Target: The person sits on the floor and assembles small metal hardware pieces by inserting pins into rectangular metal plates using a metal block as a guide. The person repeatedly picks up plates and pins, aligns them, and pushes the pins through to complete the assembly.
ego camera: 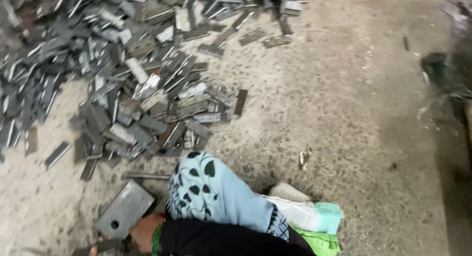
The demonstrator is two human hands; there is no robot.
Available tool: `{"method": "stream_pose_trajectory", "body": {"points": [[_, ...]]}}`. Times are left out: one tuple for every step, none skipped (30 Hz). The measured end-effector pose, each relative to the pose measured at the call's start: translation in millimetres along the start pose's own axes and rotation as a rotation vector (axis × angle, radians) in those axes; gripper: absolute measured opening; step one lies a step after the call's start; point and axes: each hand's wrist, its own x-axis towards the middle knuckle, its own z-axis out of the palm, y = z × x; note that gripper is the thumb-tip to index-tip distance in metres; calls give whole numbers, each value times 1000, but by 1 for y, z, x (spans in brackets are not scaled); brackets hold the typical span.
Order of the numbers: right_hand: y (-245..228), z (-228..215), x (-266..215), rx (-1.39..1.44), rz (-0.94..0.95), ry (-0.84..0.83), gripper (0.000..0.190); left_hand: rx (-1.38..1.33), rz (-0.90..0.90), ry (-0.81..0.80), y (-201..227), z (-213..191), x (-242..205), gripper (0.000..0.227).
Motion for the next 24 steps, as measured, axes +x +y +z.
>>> {"method": "stream_pose_trajectory", "body": {"points": [[-7,7,6,-23,28,-9,30,-31,5,18,-4,-13,0,37],[-18,15,11,-39,42,-25,29,-55,5,38,-3,-28,-1,36],[-22,16,17,-54,58,-35,27,-80,4,52,-2,-37,-1,36],[-19,11,25,-104,67,-19,30,-133,-15,60,-3,-36,5,35],[-11,-2,42,-168,119,-211,29,-197,-50,65,-2,-35,12,35],[-2,-13,53,-237,69,-164,30,-273,-104,88,-2,-36,12,33],[4,-26,70,-408,77,-279,27,-350,-156,111,-4,-36,14,32],[16,-41,87,-463,89,-331,23,-388,-153,106,-8,-38,14,34],[30,-59,105,-521,100,-381,21,-426,-148,101,-14,-40,16,35],[41,-72,118,-521,56,-59,22,-502,-133,143,-21,-36,21,35],[61,-95,134,-511,86,-147,29,-577,-116,185,-28,-33,27,35],[80,-115,150,-448,88,-70,35,-568,-229,239,-34,-30,33,36],[99,-130,162,-549,161,-121,33,-561,-343,291,-39,-28,37,37],[118,-143,168,-688,35,76,34,-714,-280,206,-42,-23,42,36],[135,-149,170,-601,313,126,38,-864,-210,120,-42,-18,44,36],[149,-150,171,-581,392,83,52,-786,-212,179,-42,-17,42,36],[159,-146,168,-593,406,171,68,-708,-216,236,-40,-15,40,37],[165,-140,170,-601,426,274,86,-624,-217,279,-33,-14,42,37],[165,-130,176,-656,460,267,85,-695,-175,257,-27,-13,44,35],[166,-121,173,-716,504,261,84,-765,-140,225,-22,-9,43,33],[166,-117,173,-775,547,257,83,-834,-103,194,-19,-6,43,32],[167,-120,174,-736,598,218,81,-848,-110,182,-17,-3,43,30],[168,-127,173,-696,648,179,79,-862,-118,171,-15,-1,44,29],[168,-126,171,-656,697,128,77,-875,-132,169,-17,0,41,28]]}}
